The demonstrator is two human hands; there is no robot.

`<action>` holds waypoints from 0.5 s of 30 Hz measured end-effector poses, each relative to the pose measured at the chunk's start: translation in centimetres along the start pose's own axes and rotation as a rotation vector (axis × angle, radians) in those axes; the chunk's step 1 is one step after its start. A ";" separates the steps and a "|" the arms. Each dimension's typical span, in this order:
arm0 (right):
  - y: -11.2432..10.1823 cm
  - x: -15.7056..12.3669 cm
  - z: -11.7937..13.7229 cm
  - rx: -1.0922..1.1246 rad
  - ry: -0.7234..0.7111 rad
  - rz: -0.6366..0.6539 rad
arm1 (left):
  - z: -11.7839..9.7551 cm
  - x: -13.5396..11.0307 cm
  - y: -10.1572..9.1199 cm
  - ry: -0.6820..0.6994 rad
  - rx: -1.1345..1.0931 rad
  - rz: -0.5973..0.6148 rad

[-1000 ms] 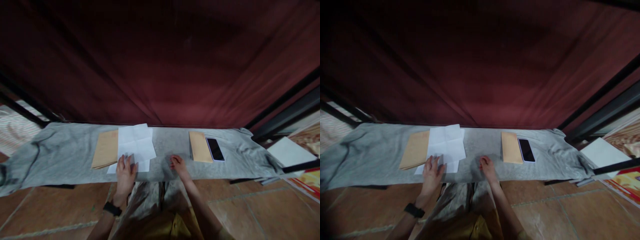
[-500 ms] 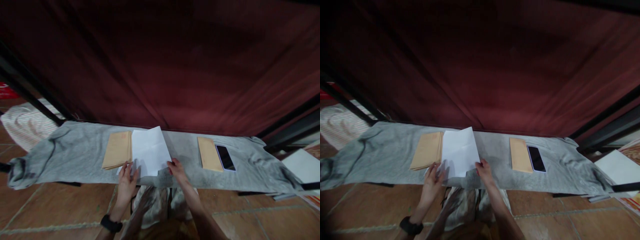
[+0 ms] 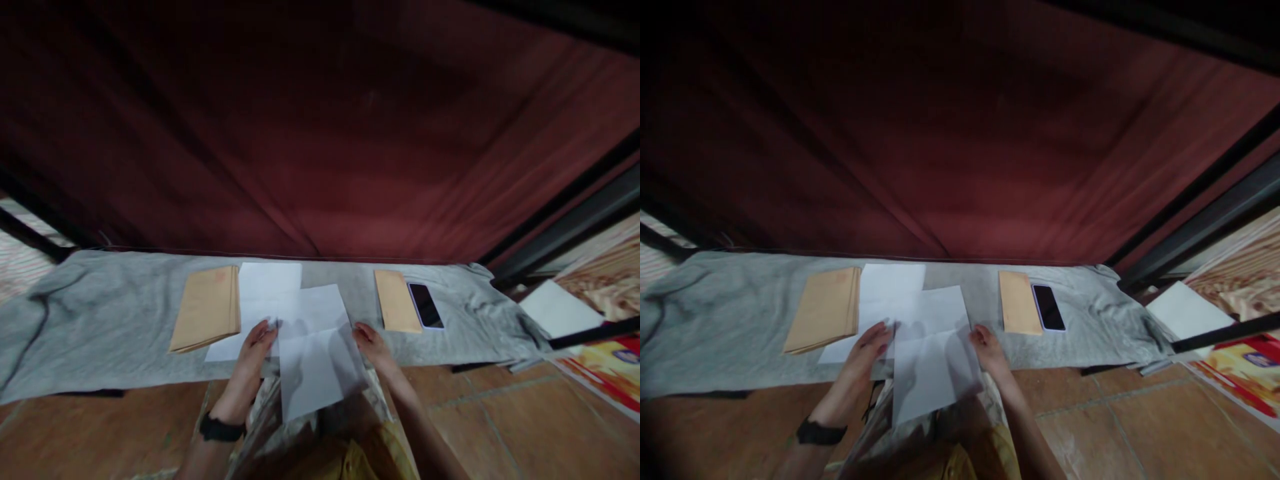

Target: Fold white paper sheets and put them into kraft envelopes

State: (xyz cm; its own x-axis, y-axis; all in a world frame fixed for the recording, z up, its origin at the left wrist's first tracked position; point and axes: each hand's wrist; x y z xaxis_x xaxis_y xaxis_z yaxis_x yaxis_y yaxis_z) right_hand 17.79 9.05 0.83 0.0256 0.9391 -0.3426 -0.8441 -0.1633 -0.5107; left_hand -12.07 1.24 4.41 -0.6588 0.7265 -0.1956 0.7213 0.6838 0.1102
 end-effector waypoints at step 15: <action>2.7 5.8 5.0 0.069 0.134 -0.019 | -1.1 1.1 1.8 -0.069 0.147 0.188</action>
State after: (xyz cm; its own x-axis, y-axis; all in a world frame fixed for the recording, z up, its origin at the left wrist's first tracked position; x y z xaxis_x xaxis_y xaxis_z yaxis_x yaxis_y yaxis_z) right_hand 12.96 15.55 1.43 0.1090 0.8923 -0.4380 -0.8774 -0.1208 -0.4643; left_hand -11.76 3.33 5.46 -0.4972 0.8304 -0.2515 0.8568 0.5157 0.0086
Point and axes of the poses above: each hand's wrist, its own x-axis towards the middle knuckle, its own y-axis out of the palm, z = x × y, and after that the axes turned 15 degrees about y, right-handed
